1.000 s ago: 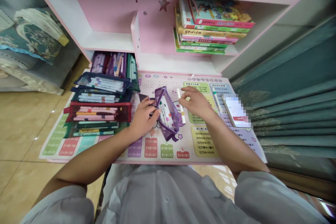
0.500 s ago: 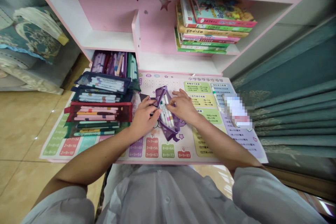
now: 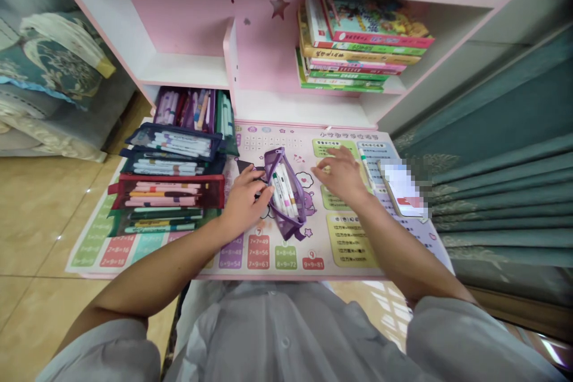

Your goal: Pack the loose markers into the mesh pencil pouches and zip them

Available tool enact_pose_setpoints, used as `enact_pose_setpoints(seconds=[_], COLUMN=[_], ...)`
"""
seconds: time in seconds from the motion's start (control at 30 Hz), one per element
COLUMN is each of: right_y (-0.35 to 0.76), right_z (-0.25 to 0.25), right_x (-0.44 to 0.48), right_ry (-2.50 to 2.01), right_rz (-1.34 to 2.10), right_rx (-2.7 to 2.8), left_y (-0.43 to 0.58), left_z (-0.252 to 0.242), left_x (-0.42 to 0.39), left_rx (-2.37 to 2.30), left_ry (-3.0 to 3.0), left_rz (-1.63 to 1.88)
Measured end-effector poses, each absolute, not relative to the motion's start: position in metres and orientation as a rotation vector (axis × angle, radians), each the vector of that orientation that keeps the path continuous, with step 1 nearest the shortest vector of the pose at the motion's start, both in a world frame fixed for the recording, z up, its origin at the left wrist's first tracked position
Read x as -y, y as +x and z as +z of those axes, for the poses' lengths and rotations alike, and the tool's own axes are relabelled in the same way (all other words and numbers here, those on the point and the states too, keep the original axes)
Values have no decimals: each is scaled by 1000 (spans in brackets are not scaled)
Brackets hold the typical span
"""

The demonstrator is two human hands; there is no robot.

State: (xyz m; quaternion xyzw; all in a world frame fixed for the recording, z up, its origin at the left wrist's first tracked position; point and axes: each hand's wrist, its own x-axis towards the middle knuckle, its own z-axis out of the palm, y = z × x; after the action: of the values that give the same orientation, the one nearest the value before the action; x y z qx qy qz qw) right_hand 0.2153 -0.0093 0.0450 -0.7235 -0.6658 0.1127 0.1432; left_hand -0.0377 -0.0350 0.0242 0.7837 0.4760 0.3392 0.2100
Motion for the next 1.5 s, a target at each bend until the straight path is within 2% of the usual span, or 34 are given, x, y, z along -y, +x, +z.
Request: enact_pose_setpoints(seconds=[0.37, 0.63, 0.9, 1.23, 1.5], right_y=[313, 322, 300, 218, 174], right_z=[21, 10, 22, 44, 44], right_x=[9, 1, 4, 37, 37], right_ry=[-2614, -2700, -2415, -1665, -1648], right_rz=[-80, -15, 41, 268, 400], right_rx=[1463, 1551, 1579, 1909, 2061], left_y=[-37, -37, -37, -37, -37], left_z=[23, 25, 24, 26, 27], left_x=[34, 34, 34, 35, 34], left_rx=[-1328, -1344, -1354, -1350, -1361], left_ry=[2156, 2152, 2150, 2167, 2183], left_rz=[914, 890, 877, 879, 873])
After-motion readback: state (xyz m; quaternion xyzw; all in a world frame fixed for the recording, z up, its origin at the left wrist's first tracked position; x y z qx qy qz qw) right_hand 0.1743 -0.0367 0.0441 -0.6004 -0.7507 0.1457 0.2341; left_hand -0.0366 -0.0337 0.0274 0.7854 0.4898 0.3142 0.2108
